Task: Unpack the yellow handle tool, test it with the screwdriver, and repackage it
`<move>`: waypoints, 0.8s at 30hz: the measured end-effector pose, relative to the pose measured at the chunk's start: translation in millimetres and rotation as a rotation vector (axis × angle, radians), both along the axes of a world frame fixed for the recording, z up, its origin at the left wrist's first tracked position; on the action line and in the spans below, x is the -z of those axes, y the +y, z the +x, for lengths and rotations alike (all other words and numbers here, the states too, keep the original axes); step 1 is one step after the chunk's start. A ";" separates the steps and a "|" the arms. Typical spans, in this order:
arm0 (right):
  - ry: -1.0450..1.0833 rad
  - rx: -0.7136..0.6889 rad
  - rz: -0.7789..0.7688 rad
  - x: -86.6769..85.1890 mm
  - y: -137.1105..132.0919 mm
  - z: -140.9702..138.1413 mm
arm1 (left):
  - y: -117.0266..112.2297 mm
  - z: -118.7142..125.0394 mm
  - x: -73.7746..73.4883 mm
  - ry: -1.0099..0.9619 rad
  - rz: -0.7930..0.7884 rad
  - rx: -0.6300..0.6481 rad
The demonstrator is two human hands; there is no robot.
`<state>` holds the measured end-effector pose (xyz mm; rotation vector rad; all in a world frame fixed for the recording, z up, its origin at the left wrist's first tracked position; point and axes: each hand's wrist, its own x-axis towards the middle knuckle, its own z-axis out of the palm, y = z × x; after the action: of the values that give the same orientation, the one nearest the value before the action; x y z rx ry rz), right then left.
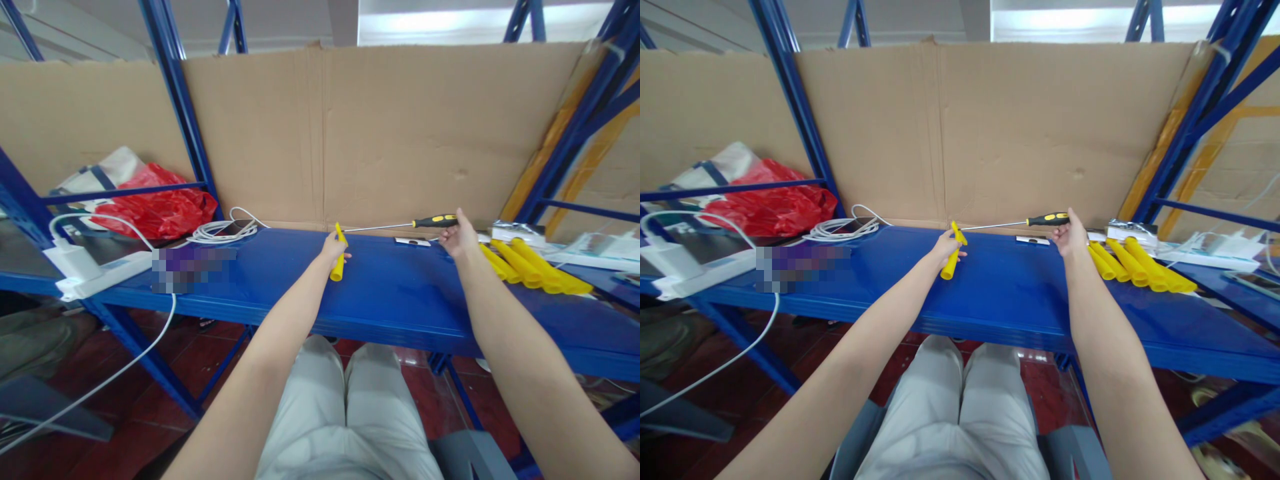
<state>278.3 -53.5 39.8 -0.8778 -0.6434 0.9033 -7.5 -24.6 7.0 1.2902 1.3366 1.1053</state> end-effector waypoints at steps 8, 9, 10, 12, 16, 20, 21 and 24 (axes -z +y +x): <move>-0.009 0.034 -0.012 -6.4 -8.9 -15.1 | 3.7 0.0 2.2 -0.010 0.008 -0.039; -0.041 0.059 -0.017 -5.4 -8.3 -15.9 | 3.8 -0.1 2.1 -0.013 0.005 -0.044; -0.070 0.084 -0.018 -4.4 -7.6 -16.5 | 3.9 -0.1 2.0 -0.016 0.001 -0.049; -0.107 0.117 -0.008 -2.3 -6.1 -17.1 | 4.2 -0.3 1.9 -0.021 -0.004 -0.054; -0.100 0.124 0.018 -0.1 -3.5 -16.3 | 4.7 -0.5 1.5 -0.024 -0.004 -0.052; -0.070 0.140 0.016 1.8 0.7 -12.0 | 2.7 -0.2 0.2 -0.022 0.011 -0.049; -0.057 0.147 0.009 2.4 2.0 -10.1 | 1.8 0.0 -0.3 -0.021 0.017 -0.047; -0.017 0.133 -0.005 4.3 5.6 -3.0 | -0.6 0.6 -1.5 -0.018 0.029 -0.028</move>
<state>275.3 -47.8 35.5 -0.9221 -0.5905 0.7793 -6.9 -25.2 8.5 1.2835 1.3331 1.1572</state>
